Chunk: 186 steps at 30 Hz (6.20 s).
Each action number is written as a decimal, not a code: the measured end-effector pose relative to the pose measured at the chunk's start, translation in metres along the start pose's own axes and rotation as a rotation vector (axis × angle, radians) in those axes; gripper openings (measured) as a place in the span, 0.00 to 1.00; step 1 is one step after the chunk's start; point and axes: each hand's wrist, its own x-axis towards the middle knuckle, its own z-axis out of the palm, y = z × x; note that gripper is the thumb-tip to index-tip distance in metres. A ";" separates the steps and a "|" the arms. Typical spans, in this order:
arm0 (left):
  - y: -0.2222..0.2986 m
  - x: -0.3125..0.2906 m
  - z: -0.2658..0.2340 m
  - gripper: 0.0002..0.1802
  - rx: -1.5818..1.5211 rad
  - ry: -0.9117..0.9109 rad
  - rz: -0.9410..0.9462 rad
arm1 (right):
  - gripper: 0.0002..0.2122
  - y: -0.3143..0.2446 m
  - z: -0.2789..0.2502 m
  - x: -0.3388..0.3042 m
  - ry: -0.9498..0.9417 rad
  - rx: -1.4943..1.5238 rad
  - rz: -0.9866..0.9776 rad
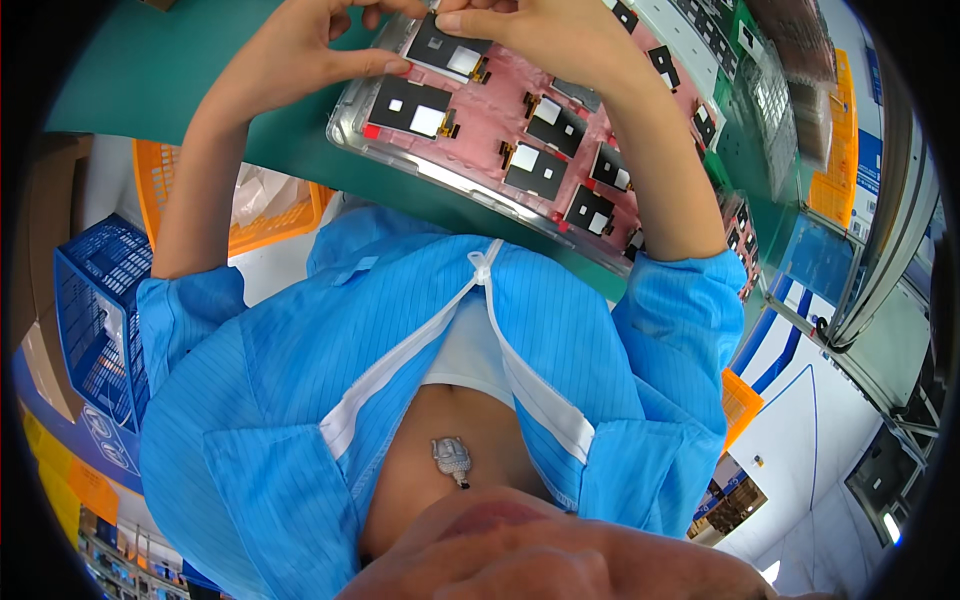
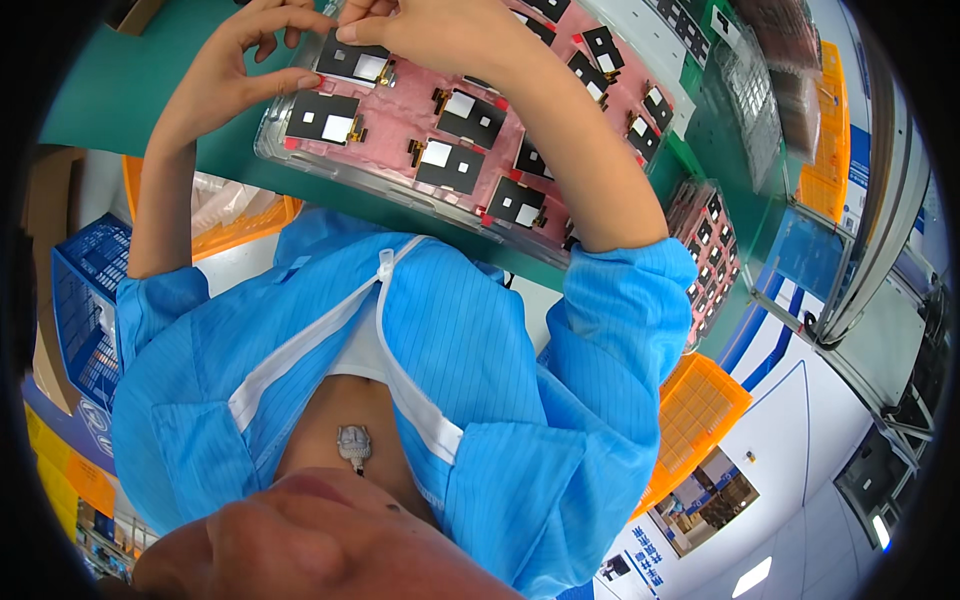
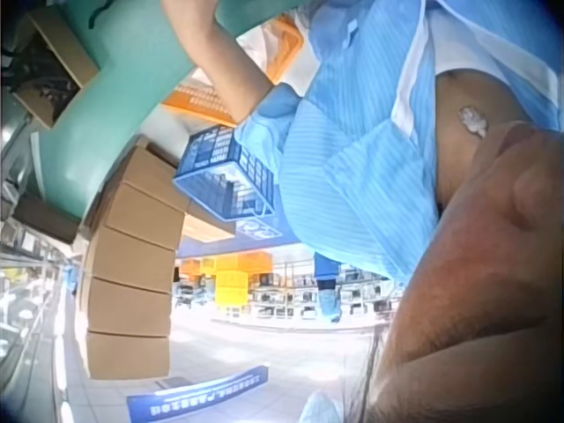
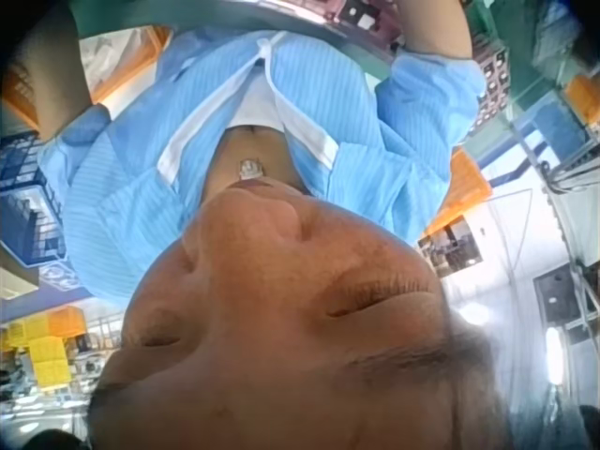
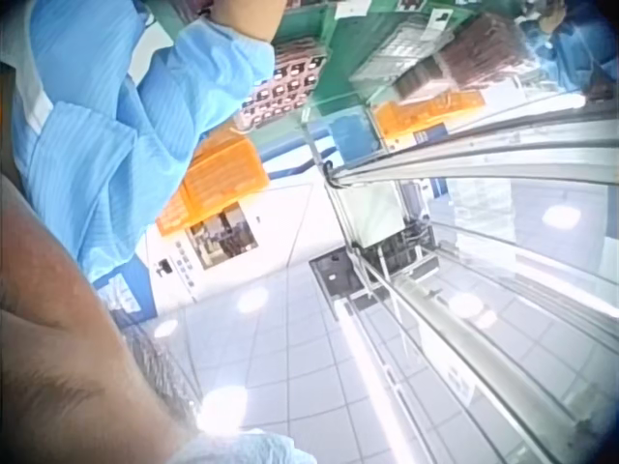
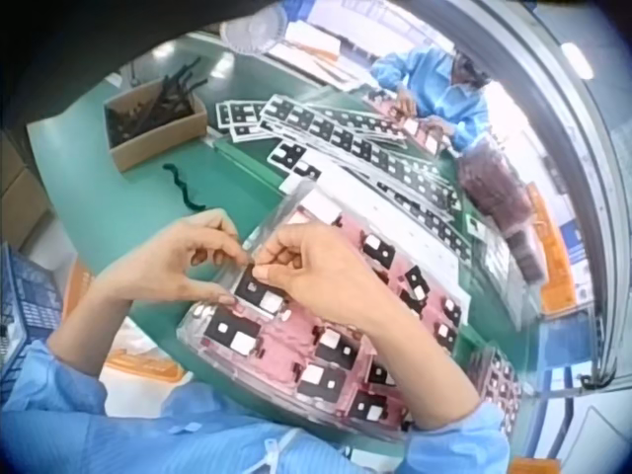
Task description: Assembling small electronic modules by picking components and placing them into a designated tray.
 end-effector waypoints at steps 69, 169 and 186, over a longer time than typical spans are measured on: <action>-0.047 0.042 -0.056 0.09 0.094 0.162 -0.069 | 0.10 -0.020 0.001 0.003 0.320 -0.645 -0.300; 0.019 0.057 -0.022 0.22 -0.129 -0.165 -0.122 | 0.02 0.042 -0.021 0.030 -0.001 0.181 -0.069; 0.018 0.056 -0.022 0.21 -0.095 -0.166 -0.115 | 0.03 0.039 -0.020 0.030 0.008 0.112 -0.065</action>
